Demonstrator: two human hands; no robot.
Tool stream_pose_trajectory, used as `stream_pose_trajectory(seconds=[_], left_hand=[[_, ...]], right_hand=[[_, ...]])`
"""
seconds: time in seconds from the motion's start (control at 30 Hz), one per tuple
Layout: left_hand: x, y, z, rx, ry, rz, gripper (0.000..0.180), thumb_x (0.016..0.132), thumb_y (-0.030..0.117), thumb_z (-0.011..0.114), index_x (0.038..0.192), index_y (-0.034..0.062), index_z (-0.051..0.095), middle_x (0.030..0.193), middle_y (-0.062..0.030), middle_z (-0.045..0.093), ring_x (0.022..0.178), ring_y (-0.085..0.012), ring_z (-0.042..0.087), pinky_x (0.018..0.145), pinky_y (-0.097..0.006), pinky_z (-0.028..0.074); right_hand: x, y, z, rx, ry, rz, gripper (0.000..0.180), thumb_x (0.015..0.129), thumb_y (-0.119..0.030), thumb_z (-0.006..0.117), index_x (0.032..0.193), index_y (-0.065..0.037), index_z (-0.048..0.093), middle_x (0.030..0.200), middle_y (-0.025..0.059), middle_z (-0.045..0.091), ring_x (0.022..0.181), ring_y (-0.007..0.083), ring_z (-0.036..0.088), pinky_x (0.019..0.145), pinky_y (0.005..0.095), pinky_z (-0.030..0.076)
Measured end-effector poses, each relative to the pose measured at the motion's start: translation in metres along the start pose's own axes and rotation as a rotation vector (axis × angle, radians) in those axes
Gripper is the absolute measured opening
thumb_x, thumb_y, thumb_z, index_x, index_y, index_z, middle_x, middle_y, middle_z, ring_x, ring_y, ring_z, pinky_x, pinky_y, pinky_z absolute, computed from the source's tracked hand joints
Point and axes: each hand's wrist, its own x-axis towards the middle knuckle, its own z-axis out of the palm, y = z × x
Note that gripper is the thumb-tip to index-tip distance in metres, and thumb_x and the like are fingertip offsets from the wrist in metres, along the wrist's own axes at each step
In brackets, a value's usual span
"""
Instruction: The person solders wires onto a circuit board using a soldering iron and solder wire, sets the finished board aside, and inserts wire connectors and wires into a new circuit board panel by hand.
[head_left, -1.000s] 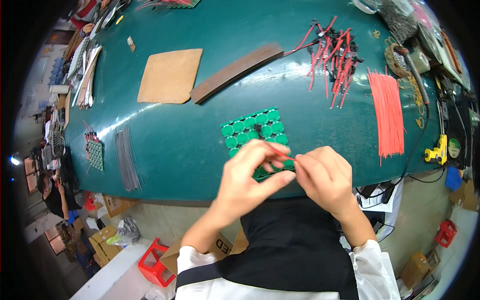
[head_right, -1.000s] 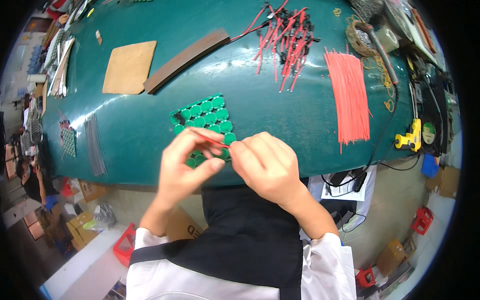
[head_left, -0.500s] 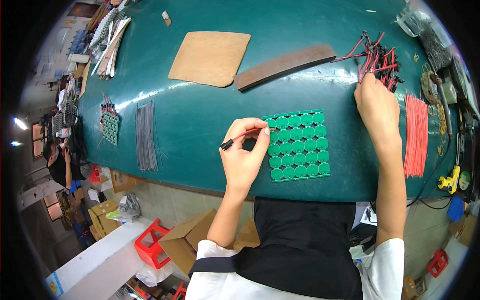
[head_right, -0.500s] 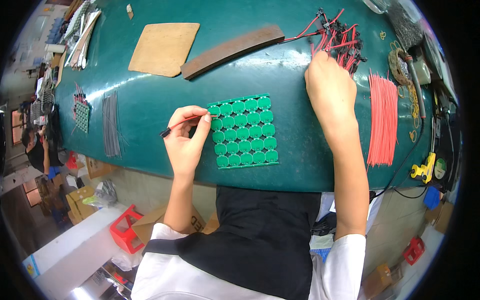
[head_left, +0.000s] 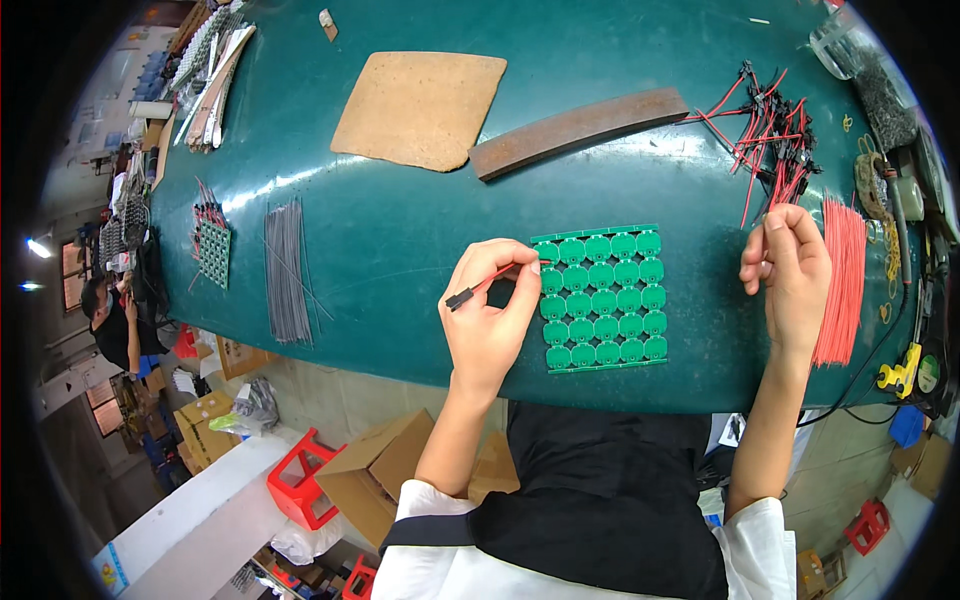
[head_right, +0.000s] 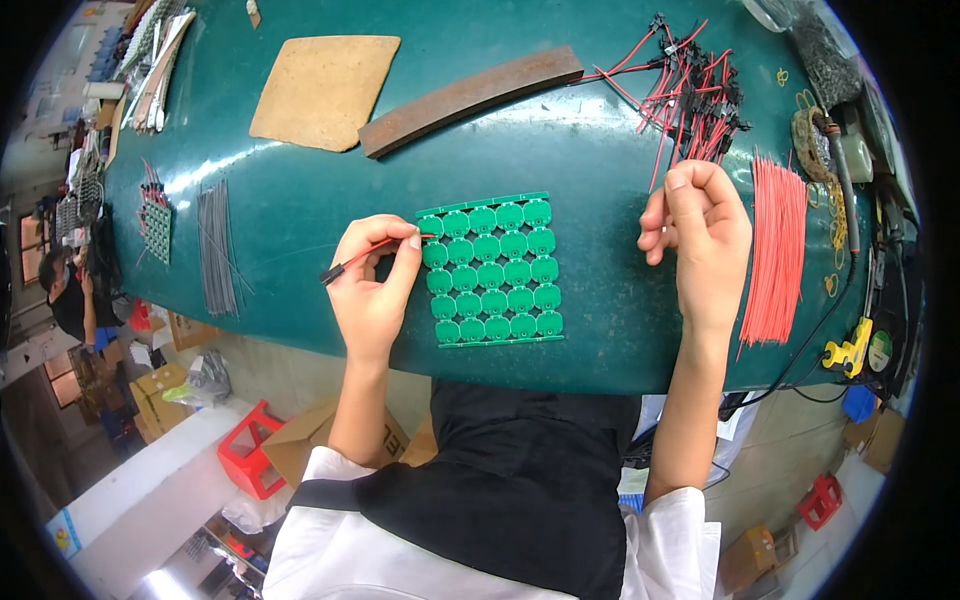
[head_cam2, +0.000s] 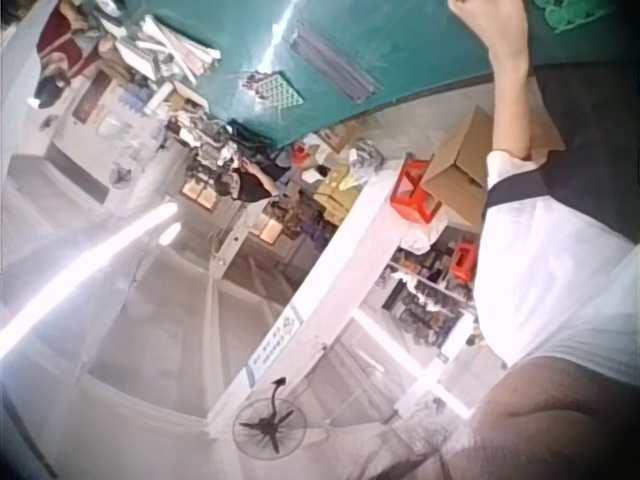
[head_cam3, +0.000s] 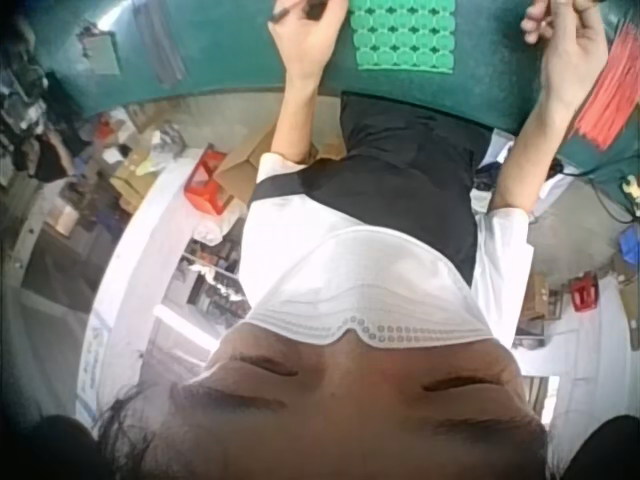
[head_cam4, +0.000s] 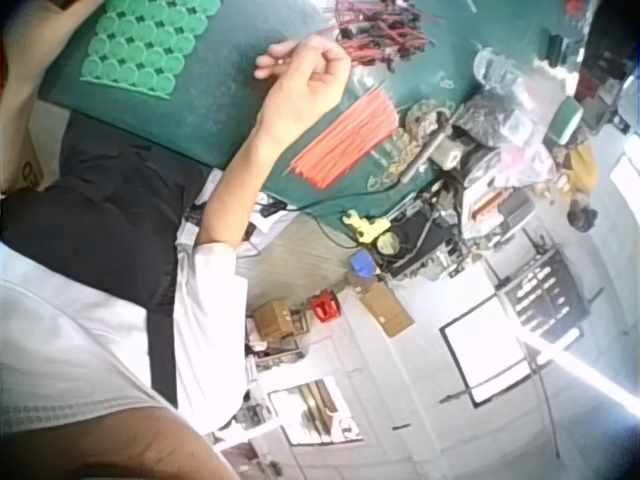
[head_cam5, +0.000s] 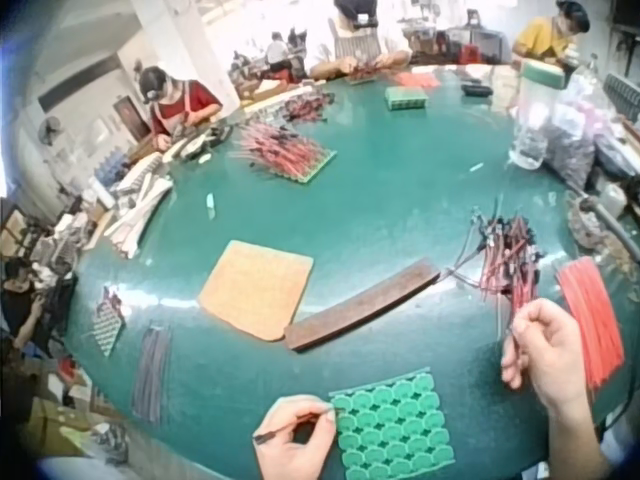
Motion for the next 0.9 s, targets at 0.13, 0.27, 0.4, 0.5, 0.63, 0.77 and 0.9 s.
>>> stream_pose_trajectory(seconds=[0.13,0.27,0.4,0.5,0.63,0.77,0.9], left_hand=[[0.001,0.002,0.001,0.027,-0.038,0.03,0.012,0.082,-0.007,0.065,0.093,-0.0007,0.065,0.092,-0.0097,0.066,0.08,-0.0153,0.064,0.071,-0.027,0.053],[0.003,0.007,0.0,0.089,-0.093,0.076,0.011,0.083,-0.006,0.066,0.093,-0.0016,0.064,0.094,-0.0094,0.064,0.083,-0.0149,0.062,0.074,-0.027,0.051],[0.007,0.012,0.0,0.148,-0.111,0.135,0.013,0.081,-0.008,0.065,0.092,-0.0009,0.065,0.092,-0.0108,0.066,0.081,-0.0172,0.063,0.072,-0.027,0.053],[0.009,0.012,0.002,0.157,-0.151,0.175,0.013,0.081,-0.008,0.065,0.092,-0.0011,0.065,0.09,-0.0107,0.065,0.08,-0.0174,0.063,0.071,-0.028,0.053],[0.007,0.014,0.006,0.161,-0.115,0.16,0.012,0.081,-0.008,0.065,0.092,-0.0011,0.064,0.089,-0.01,0.064,0.079,-0.0165,0.062,0.071,-0.028,0.053],[0.004,0.012,0.01,0.183,-0.048,0.181,0.013,0.082,-0.007,0.065,0.092,-0.0007,0.063,0.089,-0.0097,0.063,0.076,-0.0154,0.063,0.068,-0.027,0.053],[0.002,0.009,0.012,0.231,-0.018,0.194,0.013,0.081,-0.007,0.065,0.091,-0.0001,0.063,0.088,-0.0095,0.063,0.072,-0.0151,0.064,0.066,-0.027,0.053]], right_hand=[[-0.001,-0.008,0.015,0.298,0.014,-0.036,0.021,0.1,-0.012,0.055,0.115,0.002,0.056,0.078,0.0043,0.059,0.061,0.0086,0.055,0.051,0.0208,0.044],[-0.002,-0.016,0.031,0.396,0.198,0.006,0.026,0.102,-0.013,0.051,0.121,0.005,0.055,0.076,0.0038,0.056,0.06,0.0082,0.053,0.047,0.0202,0.041],[-0.003,0.002,0.008,0.466,-0.146,-0.112,0.026,0.104,-0.015,0.046,0.117,0.004,0.057,0.067,0.0013,0.051,0.051,0.0063,0.045,0.041,0.0192,0.035],[-0.005,0.0,0.006,0.55,-0.302,-0.123,0.027,0.106,-0.018,0.042,0.112,0.004,0.058,0.058,-0.0011,0.045,0.044,0.0049,0.036,0.037,0.0189,0.028],[-0.006,0.002,0.005,0.461,-0.239,-0.137,0.026,0.106,-0.017,0.042,0.112,0.003,0.057,0.055,-0.0016,0.044,0.042,0.0046,0.034,0.037,0.019,0.026],[-0.009,0.0,0.01,0.388,-0.231,-0.141,0.025,0.105,-0.018,0.045,0.111,0.003,0.057,0.057,-0.0006,0.047,0.044,0.0049,0.037,0.039,0.019,0.028],[-0.029,0.0,0.026,0.126,-0.298,-0.06,0.021,0.103,-0.019,0.049,0.108,0.0,0.058,0.06,0.0001,0.053,0.048,0.0038,0.044,0.043,0.0185,0.034]])
